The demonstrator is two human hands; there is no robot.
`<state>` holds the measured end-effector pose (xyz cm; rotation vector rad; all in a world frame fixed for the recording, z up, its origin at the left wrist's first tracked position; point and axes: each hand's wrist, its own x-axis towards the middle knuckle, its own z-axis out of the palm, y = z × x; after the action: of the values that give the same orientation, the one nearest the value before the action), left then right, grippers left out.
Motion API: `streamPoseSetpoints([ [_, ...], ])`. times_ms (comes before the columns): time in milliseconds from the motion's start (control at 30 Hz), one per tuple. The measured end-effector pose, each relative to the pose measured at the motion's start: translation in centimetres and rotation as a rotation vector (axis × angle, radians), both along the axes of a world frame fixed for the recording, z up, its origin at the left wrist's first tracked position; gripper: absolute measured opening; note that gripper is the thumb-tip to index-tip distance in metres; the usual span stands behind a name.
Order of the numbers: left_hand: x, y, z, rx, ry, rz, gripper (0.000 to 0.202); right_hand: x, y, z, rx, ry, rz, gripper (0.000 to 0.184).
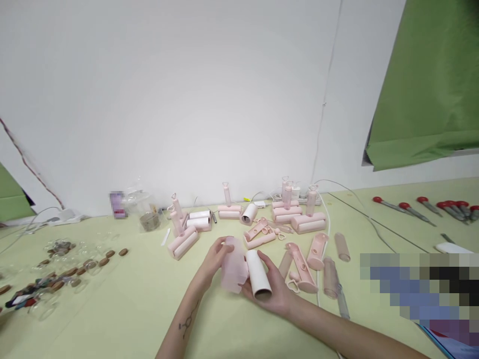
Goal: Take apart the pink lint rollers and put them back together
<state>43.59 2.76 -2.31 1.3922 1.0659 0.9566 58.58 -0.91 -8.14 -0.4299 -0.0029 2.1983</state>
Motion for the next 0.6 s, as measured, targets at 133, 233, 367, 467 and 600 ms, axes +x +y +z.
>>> streamPoseSetpoints([
  [133,-1.7,1.3,-2.3,0.112,-0.211,0.128,0.041,0.6,0.5,0.1,-0.058,0.053,-0.024,0.031],
  [233,-2.9,2.4,-3.8,0.175,-0.288,0.208,0.053,1.3,0.9,1.4,-0.01,0.093,-0.051,0.028],
  [367,-3.0,2.5,-5.2,0.182,-0.226,0.172,0.062,2.1,0.6,4.1,0.111,0.16,-0.038,0.03],
  [467,-2.3,1.5,-5.7,0.15,-0.111,0.068,0.063,2.3,0.0,5.8,0.156,0.156,-0.026,0.032],
  [600,-1.6,0.0,-4.8,0.369,0.124,0.09,0.064,1.6,-0.6,6.0,0.201,0.082,-0.032,0.03],
])
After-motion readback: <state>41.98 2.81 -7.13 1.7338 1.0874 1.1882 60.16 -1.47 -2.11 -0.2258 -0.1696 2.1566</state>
